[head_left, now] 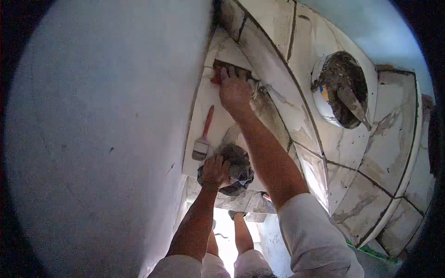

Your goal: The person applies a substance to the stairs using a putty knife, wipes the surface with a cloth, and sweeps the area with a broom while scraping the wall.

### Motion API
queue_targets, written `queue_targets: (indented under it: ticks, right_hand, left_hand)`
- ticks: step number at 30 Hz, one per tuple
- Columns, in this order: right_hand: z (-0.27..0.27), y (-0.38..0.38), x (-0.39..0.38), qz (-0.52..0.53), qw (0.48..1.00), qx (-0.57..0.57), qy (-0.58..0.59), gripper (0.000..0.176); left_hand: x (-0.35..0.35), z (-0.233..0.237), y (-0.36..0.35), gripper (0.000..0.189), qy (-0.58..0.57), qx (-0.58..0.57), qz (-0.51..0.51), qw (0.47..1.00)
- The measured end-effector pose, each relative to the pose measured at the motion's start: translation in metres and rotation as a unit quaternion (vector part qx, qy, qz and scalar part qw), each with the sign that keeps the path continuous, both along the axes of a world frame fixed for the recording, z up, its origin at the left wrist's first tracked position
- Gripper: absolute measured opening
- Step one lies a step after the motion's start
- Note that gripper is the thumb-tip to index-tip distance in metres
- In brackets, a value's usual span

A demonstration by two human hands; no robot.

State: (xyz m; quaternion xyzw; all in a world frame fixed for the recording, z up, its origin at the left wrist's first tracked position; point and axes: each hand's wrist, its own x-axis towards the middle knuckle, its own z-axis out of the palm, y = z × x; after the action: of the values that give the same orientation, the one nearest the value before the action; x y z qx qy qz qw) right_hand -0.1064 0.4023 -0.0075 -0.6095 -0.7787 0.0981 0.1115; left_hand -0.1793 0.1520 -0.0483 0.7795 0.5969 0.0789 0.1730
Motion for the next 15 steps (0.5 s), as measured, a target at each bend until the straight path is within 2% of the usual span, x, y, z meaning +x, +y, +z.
queue_targets:
  ticks: [2, 3, 5, 6, 8, 9, 11, 15]
  right_hand:
    - [-0.019, -0.011, 0.002, 0.005, 1.000, 0.020, -0.005, 0.047]
    - [-0.018, -0.017, 0.003, 0.009, 1.000, 0.022, -0.008, 0.047]
    - [-0.008, -0.035, 0.012, 0.082, 0.992, -0.097, -0.009, 0.045]
    - [0.003, -0.027, 0.016, 0.082, 0.992, -0.091, -0.014, 0.045]
    - [0.031, -0.011, 0.021, 0.075, 0.992, -0.061, -0.082, 0.045]
    - [0.034, 0.000, 0.026, 0.048, 0.997, -0.059, -0.028, 0.044]
    - [0.016, 0.008, 0.034, 0.037, 0.997, -0.059, -0.036, 0.044]
    - [0.011, -0.017, 0.036, 0.043, 0.993, -0.087, -0.066, 0.046]
  left_hand:
    - [-0.001, 0.000, 0.000, 0.046, 0.002, -0.068, 0.000, 0.998]
    - [-0.002, -0.007, -0.001, 0.046, -0.001, -0.066, 0.004, 0.998]
    - [-0.002, -0.028, -0.011, 0.046, -0.012, 0.014, 0.006, 1.000]
    - [0.000, -0.025, -0.005, 0.046, -0.017, 0.021, 0.007, 1.000]
    - [0.001, -0.009, -0.001, 0.045, 0.013, -0.068, -0.007, 0.998]
    - [0.002, -0.006, 0.000, 0.045, 0.013, -0.069, -0.010, 0.997]
    - [0.000, -0.004, 0.000, 0.046, 0.017, 0.018, -0.014, 1.000]
    - [-0.002, -0.011, -0.004, 0.051, -0.035, -0.020, -0.005, 0.999]
